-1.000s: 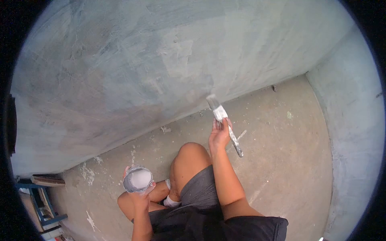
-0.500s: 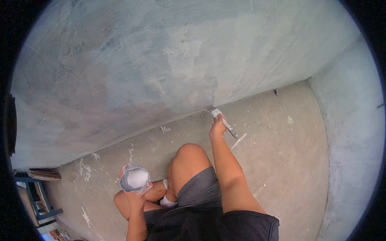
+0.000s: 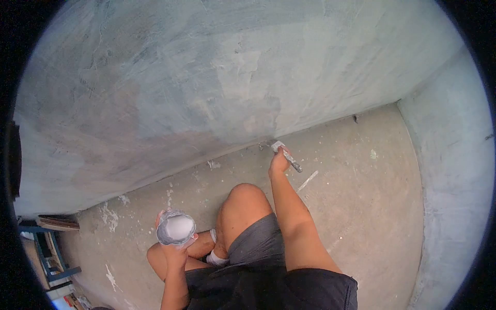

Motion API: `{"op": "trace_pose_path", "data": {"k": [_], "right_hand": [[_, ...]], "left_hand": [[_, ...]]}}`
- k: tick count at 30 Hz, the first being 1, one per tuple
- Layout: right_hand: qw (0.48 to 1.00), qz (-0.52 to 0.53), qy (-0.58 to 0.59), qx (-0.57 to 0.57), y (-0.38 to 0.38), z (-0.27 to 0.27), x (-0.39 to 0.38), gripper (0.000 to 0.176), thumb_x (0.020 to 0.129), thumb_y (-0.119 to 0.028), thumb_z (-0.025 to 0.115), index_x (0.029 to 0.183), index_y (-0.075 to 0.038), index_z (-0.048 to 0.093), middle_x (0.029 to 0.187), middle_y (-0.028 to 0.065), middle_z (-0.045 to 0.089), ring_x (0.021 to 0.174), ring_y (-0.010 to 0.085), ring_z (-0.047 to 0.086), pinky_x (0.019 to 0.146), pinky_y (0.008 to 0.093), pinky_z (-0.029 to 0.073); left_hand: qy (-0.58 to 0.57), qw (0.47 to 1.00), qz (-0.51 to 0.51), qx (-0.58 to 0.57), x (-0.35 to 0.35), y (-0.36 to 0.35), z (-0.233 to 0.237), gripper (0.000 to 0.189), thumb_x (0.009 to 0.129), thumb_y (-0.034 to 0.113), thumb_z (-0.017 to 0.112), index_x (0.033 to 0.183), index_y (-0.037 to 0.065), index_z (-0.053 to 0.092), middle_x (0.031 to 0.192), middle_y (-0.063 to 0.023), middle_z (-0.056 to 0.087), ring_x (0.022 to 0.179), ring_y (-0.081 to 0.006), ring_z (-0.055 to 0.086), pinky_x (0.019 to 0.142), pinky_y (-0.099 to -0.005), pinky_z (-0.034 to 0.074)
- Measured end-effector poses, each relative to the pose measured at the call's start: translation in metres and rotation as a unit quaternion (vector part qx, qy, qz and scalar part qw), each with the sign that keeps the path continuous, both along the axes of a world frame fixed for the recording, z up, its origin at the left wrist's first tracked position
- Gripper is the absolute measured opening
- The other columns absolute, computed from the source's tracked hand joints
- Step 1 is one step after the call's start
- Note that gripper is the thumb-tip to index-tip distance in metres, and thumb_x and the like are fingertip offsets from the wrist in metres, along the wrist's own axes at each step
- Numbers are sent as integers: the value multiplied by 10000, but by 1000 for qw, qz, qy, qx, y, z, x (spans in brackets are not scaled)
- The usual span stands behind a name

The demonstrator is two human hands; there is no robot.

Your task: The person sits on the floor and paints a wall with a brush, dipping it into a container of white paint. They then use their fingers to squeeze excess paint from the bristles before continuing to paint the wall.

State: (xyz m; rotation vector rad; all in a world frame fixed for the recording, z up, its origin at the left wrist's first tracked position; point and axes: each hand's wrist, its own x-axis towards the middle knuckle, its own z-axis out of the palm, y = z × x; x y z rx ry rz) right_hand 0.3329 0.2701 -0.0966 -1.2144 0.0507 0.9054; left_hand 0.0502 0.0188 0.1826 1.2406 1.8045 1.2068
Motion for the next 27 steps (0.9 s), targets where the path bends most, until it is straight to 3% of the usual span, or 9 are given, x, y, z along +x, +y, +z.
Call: {"op": "trace_pose_path", "data": {"k": [9,11,14,16,18,21,27], "right_hand": [[999,31,8,25,-6,17,-15,213,899,-65,624,1109,-48,594,1067,108,621,969,220,629,834,324,535],[998,54,21,12,-14,22,-18,234,902,-49,628,1127,-61,563,1135,123,597,1031,254,620,860,351,543],[998,57,26,8,-16,20,-20,239,902,-50,629,1131,-63,562,1132,123,595,1038,254,616,866,358,543],[998,57,31,15,-16,20,-23,240,903,-54,628,1133,-61,560,1130,123,595,1033,253,617,864,356,544],[997,59,35,24,-16,25,-25,242,904,-59,628,1135,-60,557,1128,124,595,1029,252,618,861,354,545],[997,68,40,6,-17,56,-29,221,893,-53,632,1108,-42,585,1086,122,618,973,227,637,836,330,544],[987,58,71,135,-24,166,-23,226,909,-37,609,1123,-33,534,1140,141,579,1043,261,614,902,373,548]], "left_hand": [[-15,1000,2,9,11,1,10,1063,565,134,941,1438,52,340,1308,-95,523,1134,-215,535,966,-332,452],[-19,1000,-2,12,12,1,9,1059,569,133,939,1439,51,341,1304,-94,527,1128,-212,537,961,-329,454],[35,999,-7,2,11,0,5,1075,559,127,941,1443,50,335,1313,-93,522,1137,-215,537,974,-334,452],[-65,998,6,-4,13,0,4,1102,529,130,953,1432,71,323,1341,-107,488,1202,-243,524,1018,-358,443],[-49,999,0,9,14,-1,7,1100,530,130,953,1430,68,324,1346,-109,486,1201,-244,525,1019,-360,445],[-45,999,3,24,13,-6,10,1098,531,131,953,1428,63,323,1357,-114,482,1203,-246,524,1023,-363,447],[-55,997,21,46,10,-24,11,1099,531,127,952,1430,59,322,1383,-121,472,1226,-252,514,1031,-366,443]]}}
